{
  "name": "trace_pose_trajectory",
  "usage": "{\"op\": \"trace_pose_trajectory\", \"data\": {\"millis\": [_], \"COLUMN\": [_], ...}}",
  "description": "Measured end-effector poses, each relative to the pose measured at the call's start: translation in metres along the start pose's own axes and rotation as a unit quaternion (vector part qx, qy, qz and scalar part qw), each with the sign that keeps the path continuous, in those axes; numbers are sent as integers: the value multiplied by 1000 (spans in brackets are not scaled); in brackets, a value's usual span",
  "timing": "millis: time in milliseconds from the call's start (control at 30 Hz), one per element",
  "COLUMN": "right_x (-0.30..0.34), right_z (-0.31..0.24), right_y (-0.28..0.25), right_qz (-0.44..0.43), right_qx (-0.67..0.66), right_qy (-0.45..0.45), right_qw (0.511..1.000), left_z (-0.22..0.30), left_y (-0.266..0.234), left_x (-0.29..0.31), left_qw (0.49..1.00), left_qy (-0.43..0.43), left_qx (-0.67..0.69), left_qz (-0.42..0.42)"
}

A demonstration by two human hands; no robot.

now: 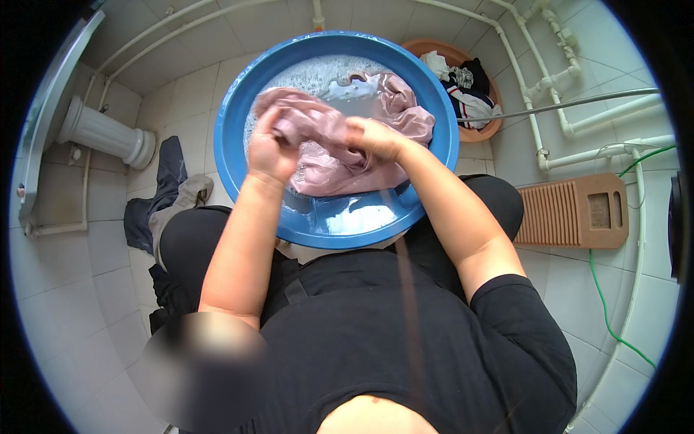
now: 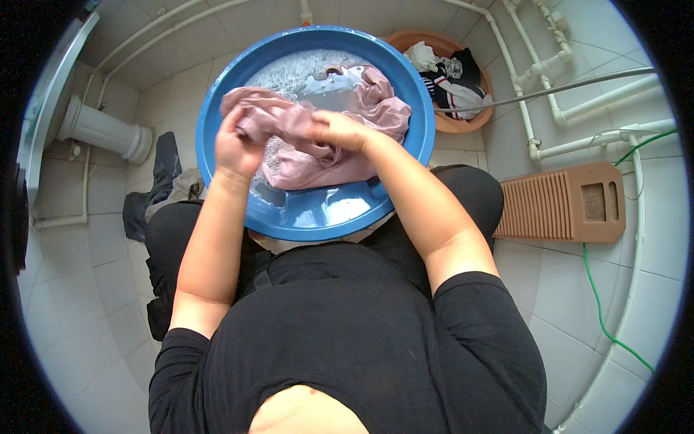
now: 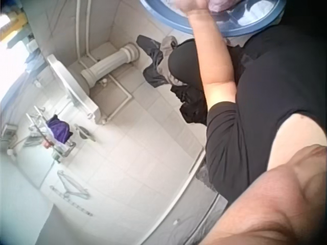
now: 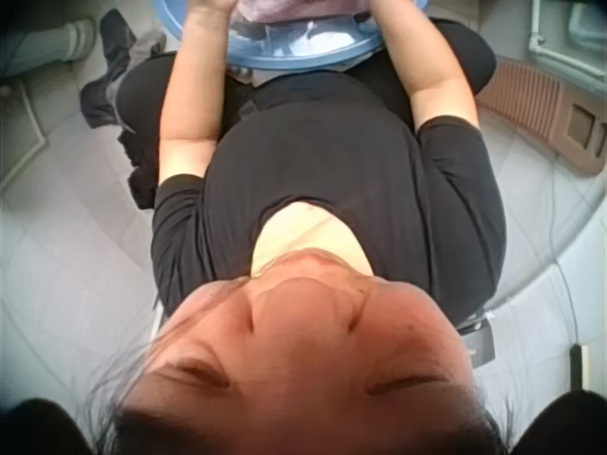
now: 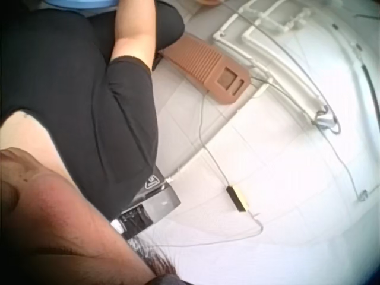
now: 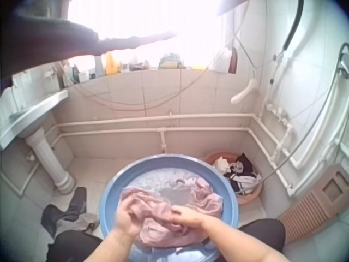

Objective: The person sits on the floor and hand-washes a pink garment in a blue basin filled with soapy water. They repeatedly scrub, squeeze, and agitate the fabric by hand, occasionally using a washboard placed inside the basin to aid the cleaning process.

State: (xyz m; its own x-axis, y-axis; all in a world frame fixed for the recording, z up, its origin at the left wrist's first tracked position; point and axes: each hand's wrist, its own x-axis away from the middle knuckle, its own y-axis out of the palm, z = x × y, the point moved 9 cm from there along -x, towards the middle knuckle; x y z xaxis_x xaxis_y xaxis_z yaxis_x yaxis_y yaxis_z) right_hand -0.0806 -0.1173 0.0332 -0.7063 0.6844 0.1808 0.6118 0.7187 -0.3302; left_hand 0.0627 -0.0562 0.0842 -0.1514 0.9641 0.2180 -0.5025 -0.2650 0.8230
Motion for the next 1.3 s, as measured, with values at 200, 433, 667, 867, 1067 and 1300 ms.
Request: {"op": "trace_pose_trajectory", "data": {"millis": [200, 433, 667, 867, 1067, 1300], "right_x": [-36, -36, -35, 12, 40, 7], "right_z": [33, 76, 55, -108, -125, -42], "right_y": [-41, -40, -55, 48, 91, 18], "right_qz": [75, 72, 137, 133, 101, 295], "right_qx": [-61, 334, 422, 167, 180, 178], "right_qy": [63, 113, 172, -316, -339, -89], "right_qw": [993, 933, 879, 924, 918, 934], "left_z": [0, -51, -63, -63, -87, -129], "left_y": [-114, -100, -93, -69, -75, -86], "left_x": [-34, -8, -22, -34, -22, -24], "left_qw": [981, 959, 975, 998, 993, 951], "left_qy": [26, -75, -82, -57, -103, -274], "left_qx": [13, -154, -159, 6, 54, 73], "left_qz": [194, 224, 131, -7, 9, -124]}}
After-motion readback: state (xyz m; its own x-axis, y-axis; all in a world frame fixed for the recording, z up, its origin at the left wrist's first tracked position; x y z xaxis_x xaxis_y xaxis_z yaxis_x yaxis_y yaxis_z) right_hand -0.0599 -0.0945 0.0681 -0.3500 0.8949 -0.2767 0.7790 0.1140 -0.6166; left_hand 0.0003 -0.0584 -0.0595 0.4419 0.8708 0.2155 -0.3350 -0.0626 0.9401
